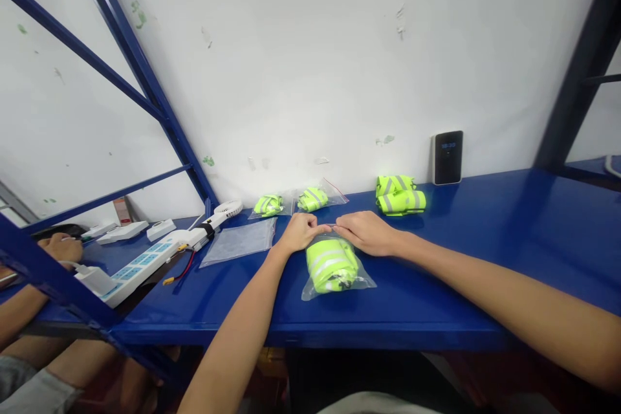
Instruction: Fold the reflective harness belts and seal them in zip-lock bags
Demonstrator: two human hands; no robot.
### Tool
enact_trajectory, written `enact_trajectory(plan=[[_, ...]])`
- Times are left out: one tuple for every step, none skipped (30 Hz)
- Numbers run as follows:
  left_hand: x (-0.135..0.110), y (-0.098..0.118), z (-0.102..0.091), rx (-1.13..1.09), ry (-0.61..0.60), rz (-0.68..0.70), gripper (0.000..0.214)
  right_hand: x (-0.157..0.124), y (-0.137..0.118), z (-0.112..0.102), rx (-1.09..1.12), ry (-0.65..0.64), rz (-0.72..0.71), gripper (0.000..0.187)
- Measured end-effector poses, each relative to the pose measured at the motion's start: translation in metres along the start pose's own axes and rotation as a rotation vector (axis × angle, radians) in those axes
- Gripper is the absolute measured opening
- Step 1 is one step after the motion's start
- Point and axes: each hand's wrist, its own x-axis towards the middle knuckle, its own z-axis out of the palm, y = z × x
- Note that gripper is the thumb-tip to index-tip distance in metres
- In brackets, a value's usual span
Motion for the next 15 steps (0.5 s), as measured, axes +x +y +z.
enact_trajectory(plan=[[0.001, -0.003, -0.001, 0.011, 0.010, -0.009, 0.054, 0.000, -0.001, -0.001, -0.017, -0.002, -0.010, 0.037], [0.001, -0.006, -0.002, 0.027, 0.021, -0.011, 0.056, 0.000, -0.002, -0.002, -0.023, -0.004, -0.017, 0.037], [0.002, -0.007, -0.003, 0.046, 0.030, -0.008, 0.057, 0.000, -0.003, -0.002, -0.018, -0.005, -0.021, 0.037], [0.002, -0.007, -0.003, 0.068, 0.039, -0.001, 0.058, -0.001, -0.004, -0.002, 0.004, -0.006, -0.021, 0.037], [0.001, -0.006, -0.003, 0.087, 0.046, 0.009, 0.058, -0.002, -0.004, -0.001, 0.047, -0.007, -0.015, 0.038], [0.001, -0.005, -0.002, 0.100, 0.049, 0.022, 0.058, -0.002, -0.004, 0.001, 0.115, -0.003, 0.003, 0.038], [0.000, -0.004, -0.002, 0.104, 0.050, 0.035, 0.058, -0.002, -0.004, 0.003, 0.208, 0.007, 0.033, 0.039], [0.000, -0.003, -0.002, 0.094, 0.049, 0.041, 0.058, 0.000, -0.004, 0.006, 0.321, 0.019, 0.075, 0.039], [-0.001, -0.003, -0.003, 0.058, 0.070, 0.031, 0.057, 0.003, -0.004, 0.008, 0.443, 0.031, 0.126, 0.039], [-0.002, -0.005, -0.005, 0.006, 0.111, 0.008, 0.054, 0.009, -0.004, 0.010, 0.568, 0.037, 0.178, 0.038], [-0.002, -0.008, -0.009, -0.051, 0.166, -0.022, 0.051, 0.018, -0.006, 0.010, 0.686, 0.033, 0.221, 0.037], [-0.003, -0.012, -0.014, -0.113, 0.256, -0.065, 0.048, 0.029, -0.008, 0.009, 0.788, 0.028, 0.262, 0.038], [-0.004, -0.018, -0.021, -0.166, 0.375, -0.115, 0.048, 0.044, -0.010, 0.007, 0.883, 0.015, 0.282, 0.038], [-0.005, -0.025, -0.029, -0.191, 0.508, -0.170, 0.050, 0.060, -0.012, 0.003, 0.965, 0.020, 0.292, 0.039], [-0.007, -0.032, -0.038, -0.212, 0.713, -0.253, 0.051, 0.077, -0.013, -0.002, 1.029, 0.103, 0.349, 0.038]])
